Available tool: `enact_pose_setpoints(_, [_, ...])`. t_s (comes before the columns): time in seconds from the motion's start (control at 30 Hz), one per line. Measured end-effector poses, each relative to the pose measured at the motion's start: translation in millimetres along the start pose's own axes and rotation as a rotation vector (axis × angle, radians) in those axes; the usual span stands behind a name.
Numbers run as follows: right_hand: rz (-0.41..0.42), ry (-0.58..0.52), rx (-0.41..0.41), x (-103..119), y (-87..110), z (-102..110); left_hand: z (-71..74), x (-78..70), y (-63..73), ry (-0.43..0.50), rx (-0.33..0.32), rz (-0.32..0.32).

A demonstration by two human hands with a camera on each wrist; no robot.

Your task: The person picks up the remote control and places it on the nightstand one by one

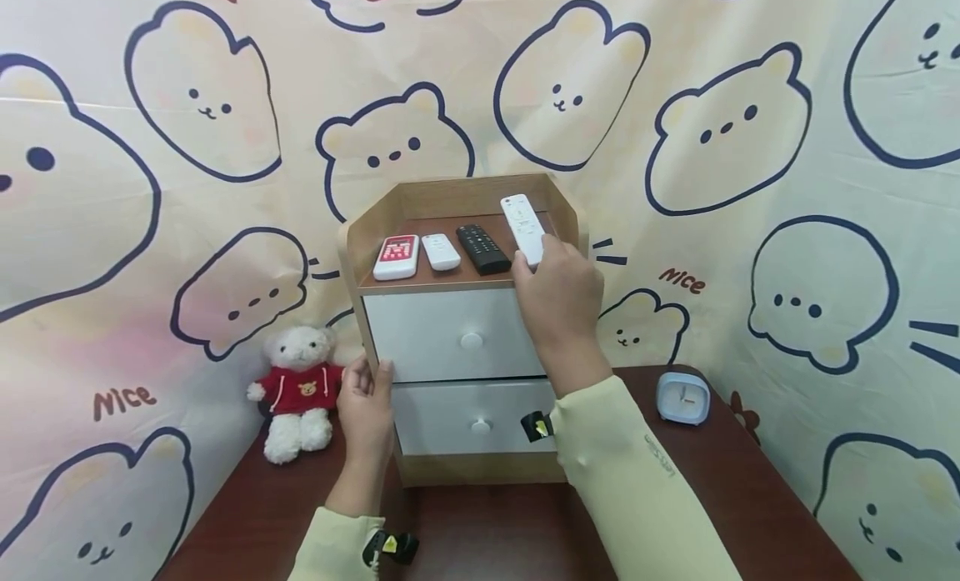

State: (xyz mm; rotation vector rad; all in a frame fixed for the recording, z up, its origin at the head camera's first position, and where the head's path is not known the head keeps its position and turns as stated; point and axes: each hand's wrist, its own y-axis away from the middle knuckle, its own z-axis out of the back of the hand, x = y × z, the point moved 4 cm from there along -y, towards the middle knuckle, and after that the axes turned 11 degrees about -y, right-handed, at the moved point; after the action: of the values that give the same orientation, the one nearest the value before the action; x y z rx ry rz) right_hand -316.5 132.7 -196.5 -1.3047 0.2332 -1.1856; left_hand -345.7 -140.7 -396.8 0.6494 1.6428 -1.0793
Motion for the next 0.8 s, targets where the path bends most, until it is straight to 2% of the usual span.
enact_pose_setpoints(0.2, [0.032, 0.151, 0.056, 0.8, -3.3, -7.5, 0.3, 0.5, -0.3, 0.016, 0.005, 0.004])
enact_pose_setpoints(0.33, [0.021, 0.217, 0.1, 2.9, -5.7, -8.1, 0.3, 0.2, -1.0, 0.015, 0.008, -0.002])
enact_pose_setpoints(0.53, [-0.003, 0.261, 0.169, 7.1, -10.0, -8.3, 0.5, -1.0, -1.4, 0.018, -0.005, -0.007])
enact_pose_setpoints(0.8, [-0.022, 0.315, 0.214, 8.5, -11.5, -7.2, 0.9, -1.4, -0.8, 0.011, 0.005, -0.006])
